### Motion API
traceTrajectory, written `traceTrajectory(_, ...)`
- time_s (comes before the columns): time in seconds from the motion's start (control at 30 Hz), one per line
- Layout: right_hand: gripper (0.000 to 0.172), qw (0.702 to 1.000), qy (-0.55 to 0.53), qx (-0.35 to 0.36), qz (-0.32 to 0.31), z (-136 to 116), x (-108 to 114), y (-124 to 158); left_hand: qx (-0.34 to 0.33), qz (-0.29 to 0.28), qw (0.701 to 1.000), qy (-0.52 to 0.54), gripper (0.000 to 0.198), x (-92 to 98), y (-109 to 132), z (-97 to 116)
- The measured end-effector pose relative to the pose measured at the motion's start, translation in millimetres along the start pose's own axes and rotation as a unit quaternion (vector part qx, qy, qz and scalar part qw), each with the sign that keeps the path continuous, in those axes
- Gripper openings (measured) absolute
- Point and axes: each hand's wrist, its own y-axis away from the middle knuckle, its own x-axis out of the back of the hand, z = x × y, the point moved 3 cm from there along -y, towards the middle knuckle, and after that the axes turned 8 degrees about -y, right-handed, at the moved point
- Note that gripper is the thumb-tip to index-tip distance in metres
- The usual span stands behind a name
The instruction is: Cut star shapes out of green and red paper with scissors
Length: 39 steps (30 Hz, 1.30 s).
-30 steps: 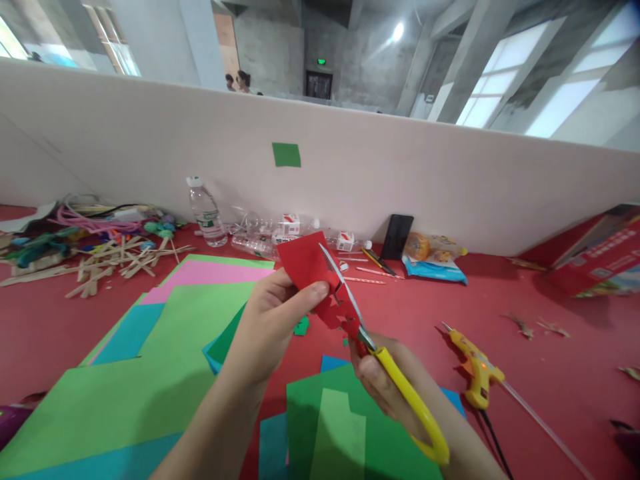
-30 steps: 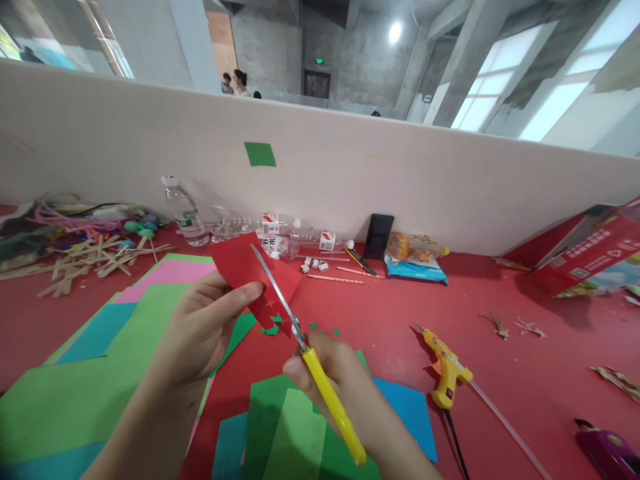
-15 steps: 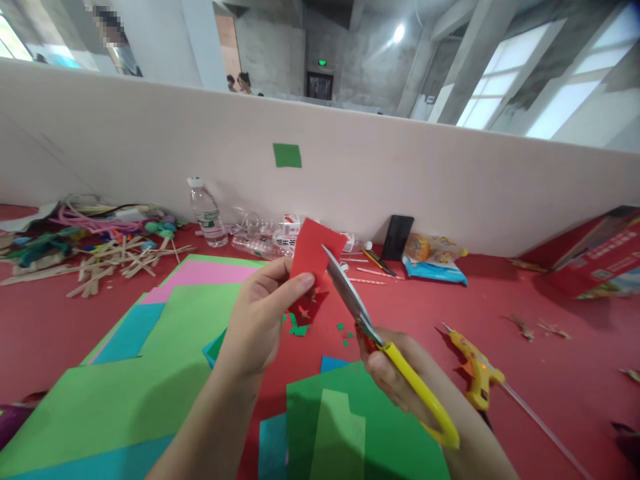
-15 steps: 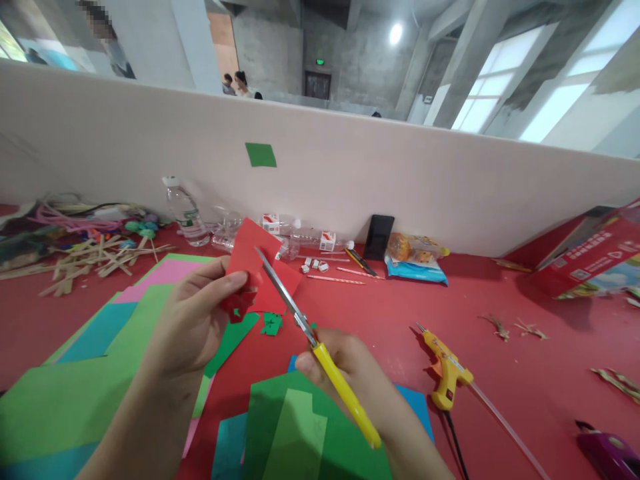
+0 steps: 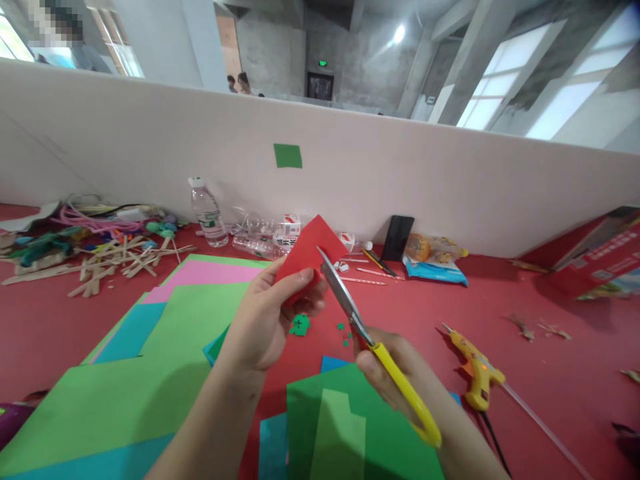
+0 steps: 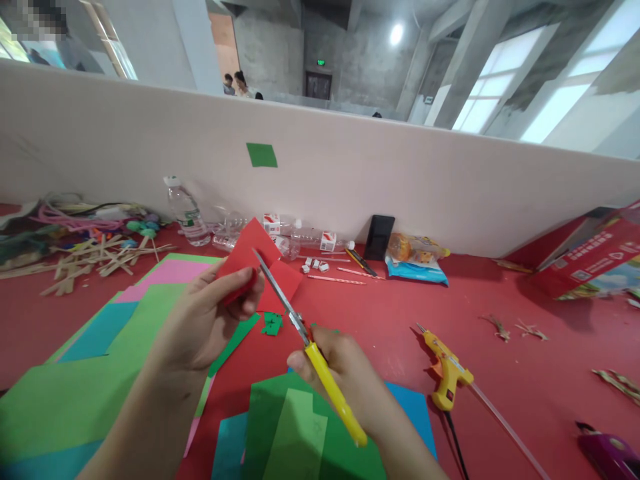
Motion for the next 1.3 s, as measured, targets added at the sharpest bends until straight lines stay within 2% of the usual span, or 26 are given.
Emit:
traceTrajectory(0.2,0.07,0.998,0.015,0.01,-0.054,-2.7,6.5,0.6,-0.049,0.041,0.995,-0.079,0.019,5.1,0.2,9.5)
traceTrajectory(0.4,0.07,0.997,0.033,-0.016,-0.074,-2.4,8.5,3.4,-0.047,0.058,0.988,-0.132,0.015,12.0,1.5,9.9)
traceTrajectory(0.6,0.071,0.995,0.024,-0.023,-0.092,0.7,7.6,5.1,-0.053,0.043,0.986,-0.154,0.012,13.2,1.6,8.8)
traceTrajectory(0.8,0.067,0.995,0.01,-0.007,-0.098,-0.6,9.1,7.3,-0.079,-0.009,0.981,-0.176,0.013,12.2,0.2,8.6)
traceTrajectory(1.0,0.07,0.996,-0.002,-0.011,-0.085,-1.6,8.8,6.8,-0.07,0.008,0.974,-0.215,0.014,12.9,1.3,11.3)
traceTrajectory(1.1,0.067,0.994,-0.013,-0.013,-0.104,1.2,8.6,7.5,-0.061,0.011,0.972,-0.226,0.015,13.7,2.7,12.7)
traceTrajectory(1.3,0.065,0.993,-0.014,-0.014,-0.114,3.2,9.4,6.4,-0.064,-0.013,0.97,-0.234,0.014,15.6,3.3,13.1)
